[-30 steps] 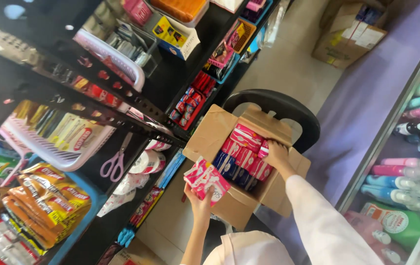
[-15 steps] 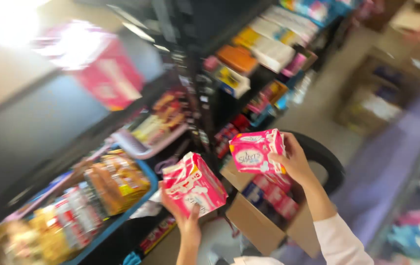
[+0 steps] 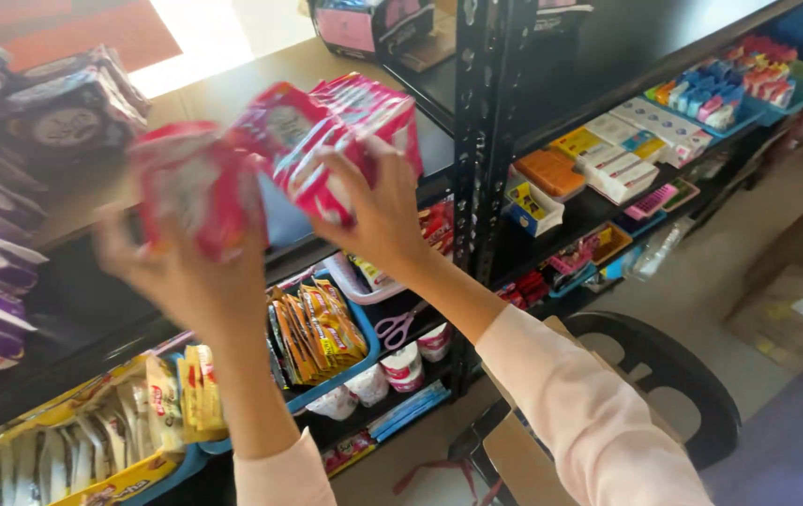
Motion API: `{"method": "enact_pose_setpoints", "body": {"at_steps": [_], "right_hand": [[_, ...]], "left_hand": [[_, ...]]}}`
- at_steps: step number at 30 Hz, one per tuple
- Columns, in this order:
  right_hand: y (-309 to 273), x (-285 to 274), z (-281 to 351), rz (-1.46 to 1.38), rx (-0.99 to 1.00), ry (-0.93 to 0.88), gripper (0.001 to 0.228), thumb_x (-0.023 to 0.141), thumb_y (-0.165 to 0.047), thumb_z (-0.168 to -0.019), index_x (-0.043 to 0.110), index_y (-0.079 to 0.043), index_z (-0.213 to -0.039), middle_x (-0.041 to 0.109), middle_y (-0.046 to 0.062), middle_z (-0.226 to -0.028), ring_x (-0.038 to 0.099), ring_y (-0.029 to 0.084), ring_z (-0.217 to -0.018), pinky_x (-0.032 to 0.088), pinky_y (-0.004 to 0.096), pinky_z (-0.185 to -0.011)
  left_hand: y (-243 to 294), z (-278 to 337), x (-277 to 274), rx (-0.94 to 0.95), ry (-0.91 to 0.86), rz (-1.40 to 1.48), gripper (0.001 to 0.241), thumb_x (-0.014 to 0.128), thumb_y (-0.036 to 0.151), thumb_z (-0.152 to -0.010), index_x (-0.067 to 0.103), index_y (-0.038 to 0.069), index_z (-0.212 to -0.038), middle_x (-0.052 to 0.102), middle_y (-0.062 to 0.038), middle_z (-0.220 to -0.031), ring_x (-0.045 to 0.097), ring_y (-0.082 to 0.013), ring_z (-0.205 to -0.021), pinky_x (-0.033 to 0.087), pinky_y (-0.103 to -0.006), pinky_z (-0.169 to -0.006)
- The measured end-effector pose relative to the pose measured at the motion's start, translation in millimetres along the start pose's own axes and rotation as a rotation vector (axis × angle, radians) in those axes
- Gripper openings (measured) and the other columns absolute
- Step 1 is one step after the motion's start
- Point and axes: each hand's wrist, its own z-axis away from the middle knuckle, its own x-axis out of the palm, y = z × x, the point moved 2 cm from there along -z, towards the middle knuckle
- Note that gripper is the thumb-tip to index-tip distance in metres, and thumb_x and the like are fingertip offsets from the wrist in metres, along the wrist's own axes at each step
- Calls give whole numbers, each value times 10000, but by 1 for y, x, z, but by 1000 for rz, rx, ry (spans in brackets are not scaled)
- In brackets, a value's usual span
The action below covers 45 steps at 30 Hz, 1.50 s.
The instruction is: Restock sanitary pads from a shipping box onto store shelves.
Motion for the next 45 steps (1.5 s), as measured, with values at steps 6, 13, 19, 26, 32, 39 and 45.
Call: {"method": "enact_pose_setpoints", "body": {"at_steps": [6,13,19,26,32,39,45], "right_hand": [[27,12,-17,309,83,95,743,788,-460,-936,463,-101,-1499,441,209,-1406,404,412,-1338,288,546,-1147],[25,-37,6,112,107,-3,770,740,-311,-1020,337,18,-1588,426,227,-1493,406,407,-1384,295,518,-1193],[41,-96,117,-131,215,10,492,718,-32,-959,516,-10,-1406,531,165,-1383,543,354,-1265,464,430,-1109],[166,-189,356,-161,904,-41,156,618,-104,-1073,660,-23,-1200,721,88,-1049,712,165,-933,554,292,-859],[225,-256,623,275,1555,-593,357,710,-299,-945,656,-51,-1196,745,126,-1062,721,246,-961,582,390,-861],[181,-234,711,800,1388,-1174,902,835,-415,-719,436,-41,-1437,527,196,-1341,530,390,-1228,490,523,-976],[204,-206,911,1274,916,-1115,737,812,-319,-862,485,-48,-1465,572,161,-1282,579,348,-1109,489,485,-947]], "left_hand": [[17,-16,68,-5,-242,-69,721,852,393,-841,552,221,-1474,515,-216,-1403,568,-442,-1174,538,-540,-894],[12,-11,96,92,-355,175,709,773,270,-982,410,77,-1560,513,-204,-1489,537,-463,-1354,457,-544,-1112],[55,46,50,174,-187,207,679,780,123,-1011,377,13,-1546,289,-264,-1562,361,-452,-1458,344,-535,-1230],[88,218,92,194,-698,681,448,746,81,-958,547,75,-1360,588,-111,-1339,596,-351,-1234,509,-445,-1058],[106,388,140,-1,-1571,708,554,724,199,-889,505,90,-1386,548,-174,-1278,671,-320,-1045,553,-454,-819],[128,518,145,-113,-1876,684,474,693,262,-920,527,154,-1351,561,-109,-1303,688,-295,-1057,555,-438,-848],[131,576,146,-213,-1940,620,459,691,251,-920,538,161,-1343,562,-101,-1318,667,-318,-1061,550,-442,-866]]}}
